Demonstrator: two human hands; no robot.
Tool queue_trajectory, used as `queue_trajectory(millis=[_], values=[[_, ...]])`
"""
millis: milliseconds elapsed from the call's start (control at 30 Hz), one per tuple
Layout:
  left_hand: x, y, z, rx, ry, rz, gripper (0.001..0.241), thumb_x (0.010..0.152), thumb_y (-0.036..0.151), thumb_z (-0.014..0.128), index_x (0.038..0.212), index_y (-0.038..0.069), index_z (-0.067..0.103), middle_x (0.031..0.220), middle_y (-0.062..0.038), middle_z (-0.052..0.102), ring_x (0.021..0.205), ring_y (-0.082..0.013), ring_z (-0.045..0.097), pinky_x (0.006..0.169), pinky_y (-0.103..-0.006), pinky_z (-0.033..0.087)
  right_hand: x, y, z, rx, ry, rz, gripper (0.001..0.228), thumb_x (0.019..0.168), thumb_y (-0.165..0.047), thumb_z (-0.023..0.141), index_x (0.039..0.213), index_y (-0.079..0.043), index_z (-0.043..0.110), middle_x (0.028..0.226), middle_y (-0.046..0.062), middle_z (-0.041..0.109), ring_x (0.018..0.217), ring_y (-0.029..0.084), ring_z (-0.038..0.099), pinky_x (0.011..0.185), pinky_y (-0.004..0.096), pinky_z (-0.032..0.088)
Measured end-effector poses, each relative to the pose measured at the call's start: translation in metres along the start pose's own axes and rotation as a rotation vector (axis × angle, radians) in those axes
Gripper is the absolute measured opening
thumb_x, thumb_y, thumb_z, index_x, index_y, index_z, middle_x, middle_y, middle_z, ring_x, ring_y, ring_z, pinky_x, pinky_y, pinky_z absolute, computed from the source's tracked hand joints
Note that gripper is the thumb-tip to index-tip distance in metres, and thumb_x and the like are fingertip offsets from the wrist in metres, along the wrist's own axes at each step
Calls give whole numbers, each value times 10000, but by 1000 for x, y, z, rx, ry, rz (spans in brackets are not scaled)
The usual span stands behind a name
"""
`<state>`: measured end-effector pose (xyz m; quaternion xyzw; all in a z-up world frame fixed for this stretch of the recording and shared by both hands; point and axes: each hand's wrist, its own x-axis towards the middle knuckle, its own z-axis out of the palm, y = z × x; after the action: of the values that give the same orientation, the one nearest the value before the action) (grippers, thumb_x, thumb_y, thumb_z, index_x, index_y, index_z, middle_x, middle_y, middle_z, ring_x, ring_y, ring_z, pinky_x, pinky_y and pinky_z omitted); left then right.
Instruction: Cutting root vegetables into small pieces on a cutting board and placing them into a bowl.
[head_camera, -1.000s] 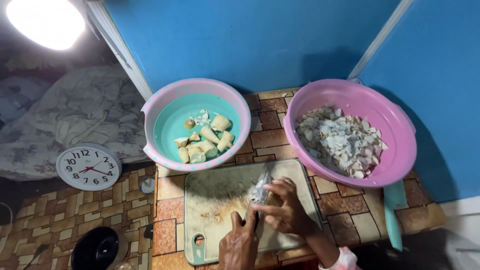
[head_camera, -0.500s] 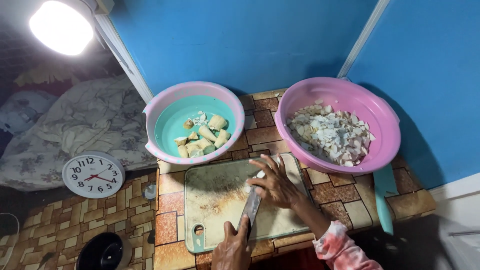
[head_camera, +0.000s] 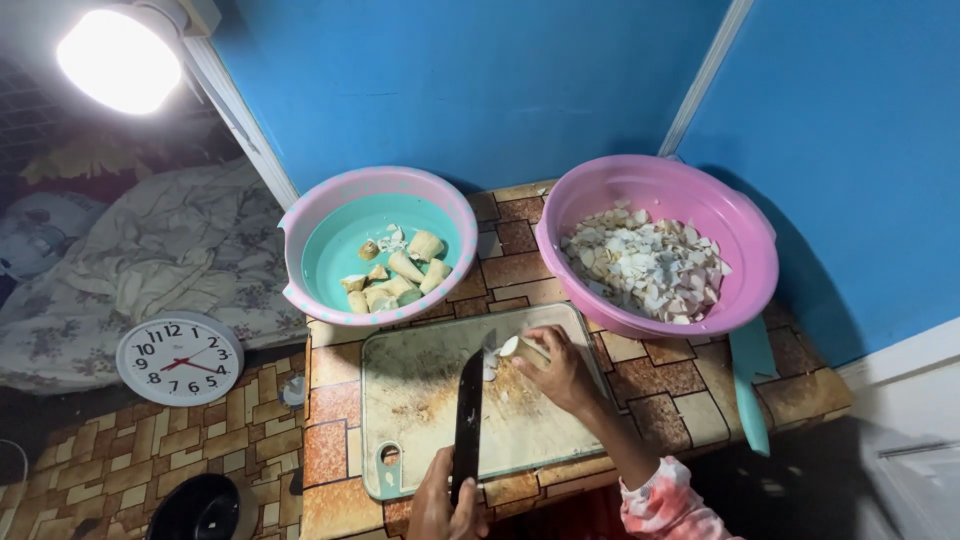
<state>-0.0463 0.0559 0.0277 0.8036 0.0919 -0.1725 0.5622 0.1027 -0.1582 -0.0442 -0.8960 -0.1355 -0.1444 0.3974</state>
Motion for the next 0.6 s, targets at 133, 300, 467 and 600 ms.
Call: queue_trajectory(millis=[133,300,467,600], values=[[-17,31,13,-385,-24,-136,208,873,214,421,1021,84,486,806,-86,649,371,-215,606,340,-250,459,-7,0,2,-14,-33,14,318,770,-241,673,1024,-101,543,1002,70,615,901,253,618,723,342,476],[-8,22,26,-623,-140,-183,164,907,113,482,1027,35,404,725,-173,645,364,-250,559,350,-297,417,-16,-23,-15,-26,-58,-77,291,770,-130,670,1043,-114,571,994,41,619,912,233,613,737,330,494],[3,10,33,-552,-63,-149,122,910,97,471,982,31,399,696,-223,617,403,-276,611,337,-316,501,-24,-29,-20,-7,-17,-122,261,816,-173,607,1055,-78,561,1000,86,612,922,262,598,755,355,482],[8,-13,44,212,59,233,165,900,164,323,1060,126,340,558,-61,603,419,-243,600,391,-372,469,-25,-30,-9,-35,54,-62,276,794,-221,636,1038,-99,593,984,82,591,886,247,601,743,355,491]])
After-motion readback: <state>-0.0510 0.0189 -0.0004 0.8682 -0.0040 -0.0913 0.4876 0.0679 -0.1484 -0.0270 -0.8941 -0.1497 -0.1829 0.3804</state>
